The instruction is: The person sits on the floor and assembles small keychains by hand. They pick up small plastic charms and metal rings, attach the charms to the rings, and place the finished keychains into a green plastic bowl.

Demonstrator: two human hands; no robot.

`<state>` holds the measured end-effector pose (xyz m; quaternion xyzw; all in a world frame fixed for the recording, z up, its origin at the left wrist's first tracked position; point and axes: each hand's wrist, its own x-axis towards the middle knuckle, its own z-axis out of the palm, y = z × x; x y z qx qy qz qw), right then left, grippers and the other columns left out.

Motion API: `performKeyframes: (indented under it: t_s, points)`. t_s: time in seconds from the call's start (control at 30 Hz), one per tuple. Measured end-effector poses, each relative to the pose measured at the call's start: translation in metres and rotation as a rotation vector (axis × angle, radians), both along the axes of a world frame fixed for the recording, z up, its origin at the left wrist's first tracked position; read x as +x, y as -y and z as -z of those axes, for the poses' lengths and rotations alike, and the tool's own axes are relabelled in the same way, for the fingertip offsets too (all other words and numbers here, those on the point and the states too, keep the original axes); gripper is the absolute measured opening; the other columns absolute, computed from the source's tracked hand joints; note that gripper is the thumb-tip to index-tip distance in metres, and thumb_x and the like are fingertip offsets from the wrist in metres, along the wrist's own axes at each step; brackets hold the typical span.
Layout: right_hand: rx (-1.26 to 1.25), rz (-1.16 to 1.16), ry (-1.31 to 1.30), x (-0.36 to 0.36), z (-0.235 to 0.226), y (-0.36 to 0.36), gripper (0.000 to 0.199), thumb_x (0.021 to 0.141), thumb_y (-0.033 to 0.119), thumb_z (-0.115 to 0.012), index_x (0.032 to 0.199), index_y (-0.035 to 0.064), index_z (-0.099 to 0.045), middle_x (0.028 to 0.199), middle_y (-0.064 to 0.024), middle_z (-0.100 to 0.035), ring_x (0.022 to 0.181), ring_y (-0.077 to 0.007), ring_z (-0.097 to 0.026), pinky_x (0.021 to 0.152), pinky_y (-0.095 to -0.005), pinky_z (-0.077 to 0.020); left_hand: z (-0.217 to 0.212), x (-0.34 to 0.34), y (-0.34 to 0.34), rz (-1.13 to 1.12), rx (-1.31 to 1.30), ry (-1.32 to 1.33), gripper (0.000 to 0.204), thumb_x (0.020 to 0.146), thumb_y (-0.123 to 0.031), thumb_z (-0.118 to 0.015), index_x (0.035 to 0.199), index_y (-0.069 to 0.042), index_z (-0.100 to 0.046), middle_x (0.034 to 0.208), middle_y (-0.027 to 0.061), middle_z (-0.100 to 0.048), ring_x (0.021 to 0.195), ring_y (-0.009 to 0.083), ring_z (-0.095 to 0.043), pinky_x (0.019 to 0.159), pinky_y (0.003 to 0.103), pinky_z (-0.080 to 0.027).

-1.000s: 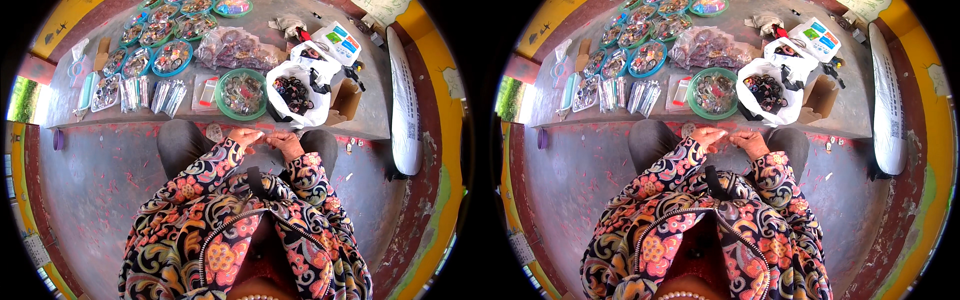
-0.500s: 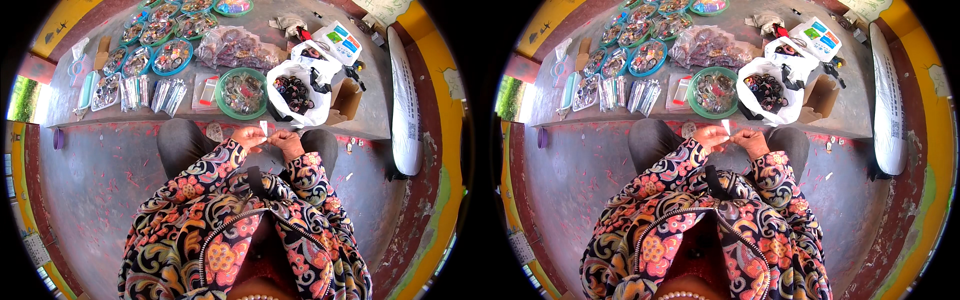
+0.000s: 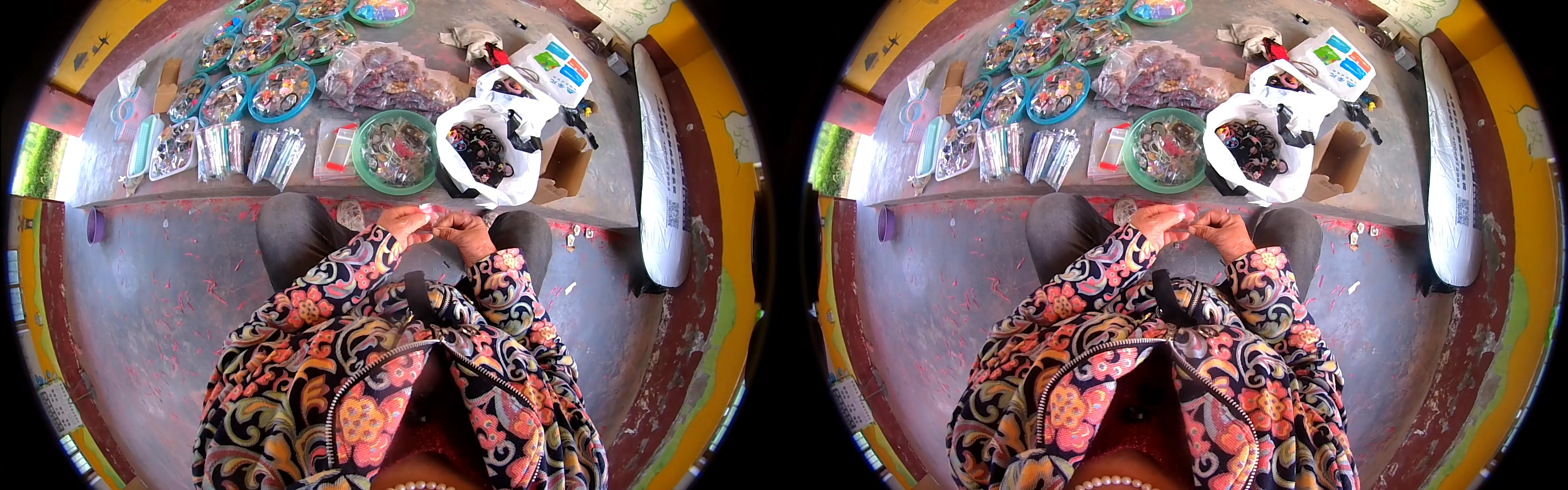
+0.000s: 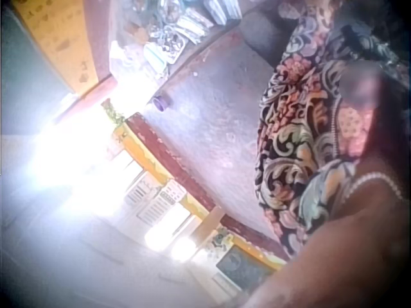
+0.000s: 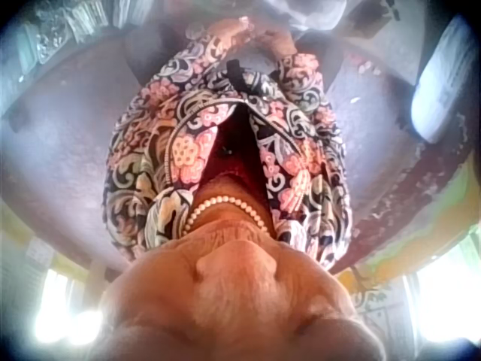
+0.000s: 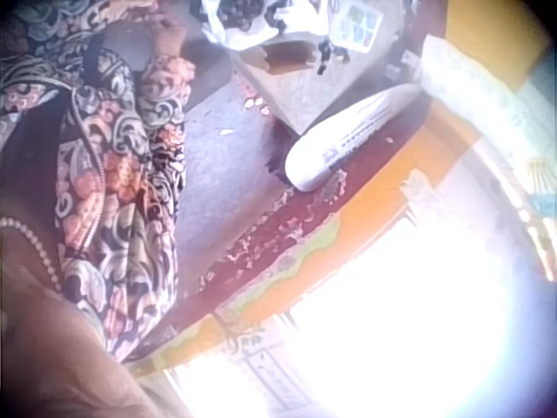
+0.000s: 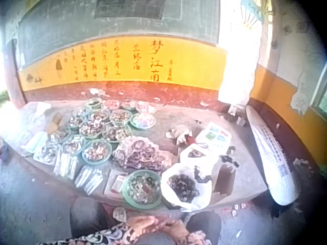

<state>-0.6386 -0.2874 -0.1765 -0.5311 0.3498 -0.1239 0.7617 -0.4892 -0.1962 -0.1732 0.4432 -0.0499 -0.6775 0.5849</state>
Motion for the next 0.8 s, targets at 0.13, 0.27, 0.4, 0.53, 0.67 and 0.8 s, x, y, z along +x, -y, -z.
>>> performKeyframes:
  t_s: [0.13,0.27,0.4,0.53,0.67,0.8]
  points:
    - [-0.04,-0.01,-0.006,0.0,0.001,0.0,0.008,0.069,0.004,-0.066,0.072,0.0001,-0.059,0.073,-0.002,-0.057,0.068,-0.0095,-0.05,0.065,-0.0216,-0.0396,-0.008,0.001,0.0,0.035,0.028,0.026,0.022,0.082,-0.011,-0.05,0.096,0.004,-0.054,0.096,0.0118,-0.057,0.087,0.018,-0.055,0.071,0.028,-0.048]
    - [-0.125,-0.007,-0.083,0.004,-0.013,-0.003,0.011,0.07,0.005,-0.065,0.078,0.0016,-0.059,0.076,-0.0003,-0.057,0.069,-0.0072,-0.05,0.063,-0.0212,-0.04,-0.001,0.005,0.001,0.019,0.037,0.053,0.021,0.081,-0.012,-0.051,0.094,0.003,-0.057,0.091,0.0104,-0.058,0.079,0.0145,-0.057,0.067,0.023,-0.047]
    - [-0.808,0.096,-0.143,0.007,-0.026,-0.007,0.014,0.067,0.004,-0.065,0.08,0.0059,-0.06,0.076,-0.0035,-0.057,0.069,-0.0142,-0.054,0.062,-0.0251,-0.0431,-0.007,0.001,0.005,-0.034,0.106,0.241,0.021,0.081,-0.013,-0.052,0.091,0.005,-0.057,0.082,0.0082,-0.06,0.069,0.0122,-0.057,0.061,0.022,-0.047]
    - [-1.257,0.047,-0.017,0.015,-0.041,-0.016,0.017,0.065,0.001,-0.062,0.081,0.0059,-0.06,0.077,-0.0075,-0.057,0.071,-0.0223,-0.055,0.063,-0.0293,-0.0446,0.02,-0.008,0.005,-0.003,-0.01,0.488,0.02,0.08,-0.013,-0.051,0.079,0.004,-0.06,0.062,0.0045,-0.058,0.054,0.0084,-0.052,0.05,0.022,-0.041]
    - [-1.327,0.056,-0.08,0.013,-0.04,-0.016,0.016,0.065,0.001,-0.061,0.08,0.006,-0.061,0.078,-0.0079,-0.057,0.072,-0.0242,-0.055,0.063,-0.0311,-0.0447,0.016,-0.013,0.006,0.212,-0.054,0.791,0.018,0.08,-0.012,-0.052,0.085,0.003,-0.06,0.064,0.0058,-0.059,0.059,0.0079,-0.054,0.053,0.021,-0.043]
    - [-1.362,0.065,-0.128,0.011,-0.035,-0.014,0.011,0.068,0.009,-0.06,0.079,0.0074,-0.06,0.077,-0.0065,-0.058,0.072,-0.0244,-0.055,0.062,-0.0318,-0.0449,0.027,-0.014,0.005,0.22,-0.144,0.953,0.017,0.08,-0.013,-0.053,0.086,0.002,-0.061,0.061,0.0063,-0.059,0.058,0.0079,-0.055,0.052,0.022,-0.043]
